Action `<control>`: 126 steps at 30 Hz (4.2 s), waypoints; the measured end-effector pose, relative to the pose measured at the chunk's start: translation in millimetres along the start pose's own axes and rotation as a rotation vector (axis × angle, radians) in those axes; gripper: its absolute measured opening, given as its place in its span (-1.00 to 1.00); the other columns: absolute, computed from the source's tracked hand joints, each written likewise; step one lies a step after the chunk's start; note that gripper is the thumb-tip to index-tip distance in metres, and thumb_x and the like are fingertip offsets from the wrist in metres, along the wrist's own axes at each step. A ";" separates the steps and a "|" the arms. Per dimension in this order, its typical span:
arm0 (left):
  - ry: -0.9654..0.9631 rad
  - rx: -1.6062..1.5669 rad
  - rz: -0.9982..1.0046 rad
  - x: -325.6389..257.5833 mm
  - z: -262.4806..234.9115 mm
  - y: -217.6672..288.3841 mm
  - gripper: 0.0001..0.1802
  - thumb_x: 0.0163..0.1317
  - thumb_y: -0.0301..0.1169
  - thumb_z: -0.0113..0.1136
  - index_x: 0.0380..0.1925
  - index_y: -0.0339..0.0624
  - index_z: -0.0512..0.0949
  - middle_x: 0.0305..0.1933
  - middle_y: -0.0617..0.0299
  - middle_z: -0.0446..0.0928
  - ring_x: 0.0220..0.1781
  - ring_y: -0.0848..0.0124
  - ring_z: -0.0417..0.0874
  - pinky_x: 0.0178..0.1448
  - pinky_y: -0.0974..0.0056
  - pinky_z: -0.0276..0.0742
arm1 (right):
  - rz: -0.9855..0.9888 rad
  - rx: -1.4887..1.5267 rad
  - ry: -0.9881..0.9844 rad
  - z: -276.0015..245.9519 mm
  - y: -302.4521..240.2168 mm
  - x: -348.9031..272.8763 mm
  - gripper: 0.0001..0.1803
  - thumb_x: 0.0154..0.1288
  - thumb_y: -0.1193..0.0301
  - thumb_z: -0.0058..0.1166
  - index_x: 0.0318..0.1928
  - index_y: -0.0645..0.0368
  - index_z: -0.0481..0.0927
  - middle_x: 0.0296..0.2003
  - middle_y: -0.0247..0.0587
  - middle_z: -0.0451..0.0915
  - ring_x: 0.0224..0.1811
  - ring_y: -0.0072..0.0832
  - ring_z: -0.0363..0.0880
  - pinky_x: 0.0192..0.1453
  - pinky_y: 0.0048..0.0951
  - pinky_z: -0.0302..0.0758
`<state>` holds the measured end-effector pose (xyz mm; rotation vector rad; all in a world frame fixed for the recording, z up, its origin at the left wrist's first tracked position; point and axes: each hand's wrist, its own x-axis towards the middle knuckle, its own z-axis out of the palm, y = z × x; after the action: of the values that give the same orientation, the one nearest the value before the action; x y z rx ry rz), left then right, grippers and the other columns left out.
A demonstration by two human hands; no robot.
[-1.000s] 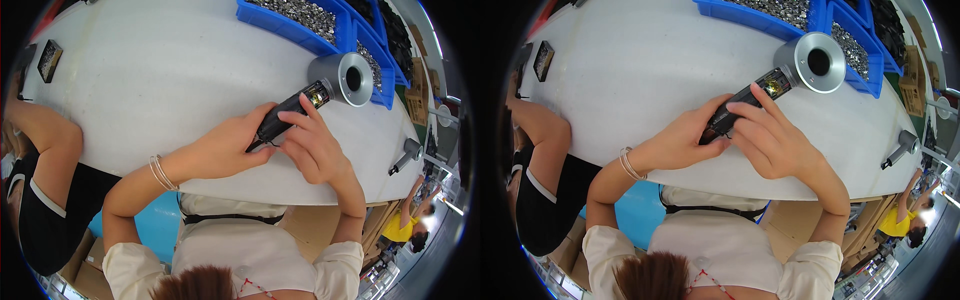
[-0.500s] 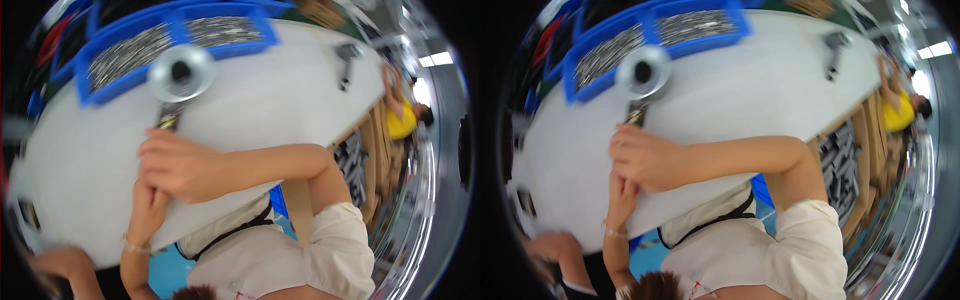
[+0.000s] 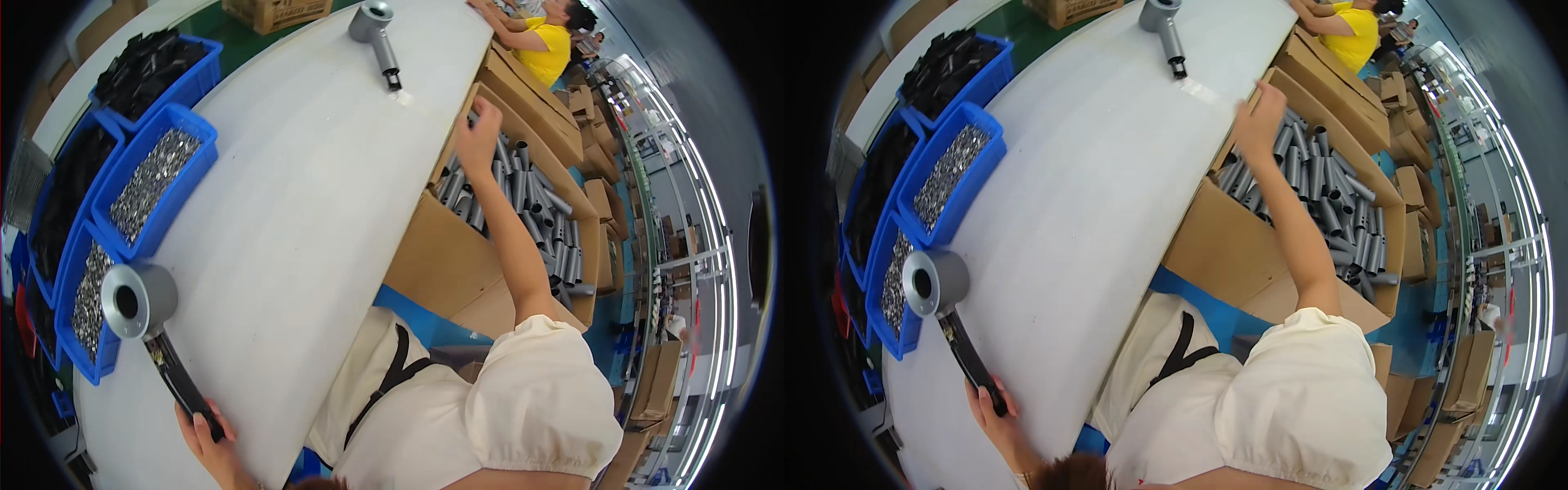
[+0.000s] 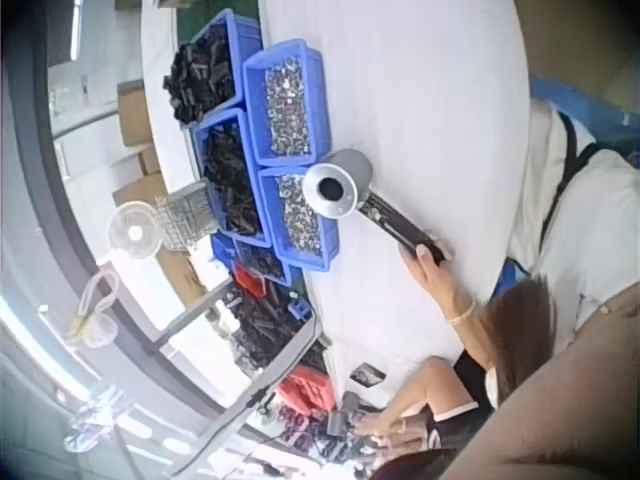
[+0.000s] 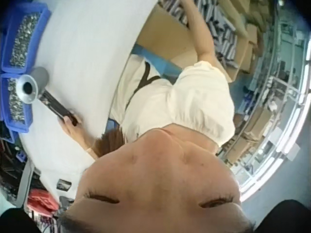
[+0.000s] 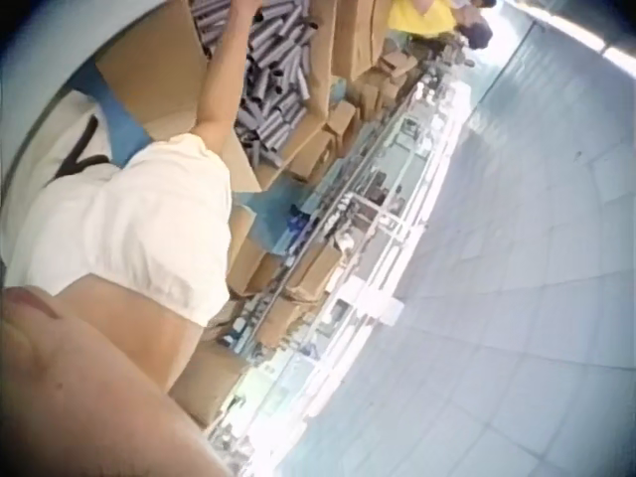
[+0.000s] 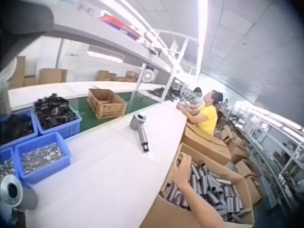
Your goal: Assembling components of handheld hair dryers on a production line.
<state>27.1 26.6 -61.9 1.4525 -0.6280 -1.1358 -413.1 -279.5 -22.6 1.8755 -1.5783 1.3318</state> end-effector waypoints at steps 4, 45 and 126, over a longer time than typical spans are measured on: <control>0.097 -0.058 -0.040 -4.6 2.3 3.8 -0.47 0.40 -0.26 -0.09 0.29 -0.25 0.17 -0.28 0.16 0.47 -0.63 0.55 0.30 -0.55 0.43 0.25 | 0.626 -0.540 -0.147 -16.2 205.4 -50.2 -0.53 0.13 0.34 0.07 -0.01 0.43 0.43 -0.04 0.29 0.47 0.07 0.18 0.41 0.17 0.03 0.35; 0.112 -0.438 0.808 72.5 -20.7 130.4 -0.74 0.20 -0.47 0.07 -0.12 -0.34 0.39 -0.22 0.07 0.54 -0.20 0.26 0.59 0.01 0.17 0.49 | -0.884 1.275 -1.255 -11.3 -339.2 -113.2 -0.33 0.19 0.13 0.19 0.22 0.26 0.41 0.02 -0.06 0.52 0.12 -0.22 0.47 0.27 -0.12 0.32; 0.282 0.168 1.053 31.1 -43.9 134.5 -0.17 0.23 0.18 -0.26 -0.20 -0.54 0.56 -0.25 -0.02 0.62 -0.25 0.33 0.62 -0.17 0.31 0.52 | 0.511 1.659 -2.352 -12.0 -373.1 -80.9 -0.64 0.04 0.61 0.16 -0.14 0.23 0.35 -0.53 -0.21 0.51 -0.72 -0.54 0.45 -0.61 -0.50 0.40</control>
<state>107.3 -11.8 52.6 1.1139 -1.1084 -0.0572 -76.6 -105.4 26.1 -0.9374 0.1058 0.2779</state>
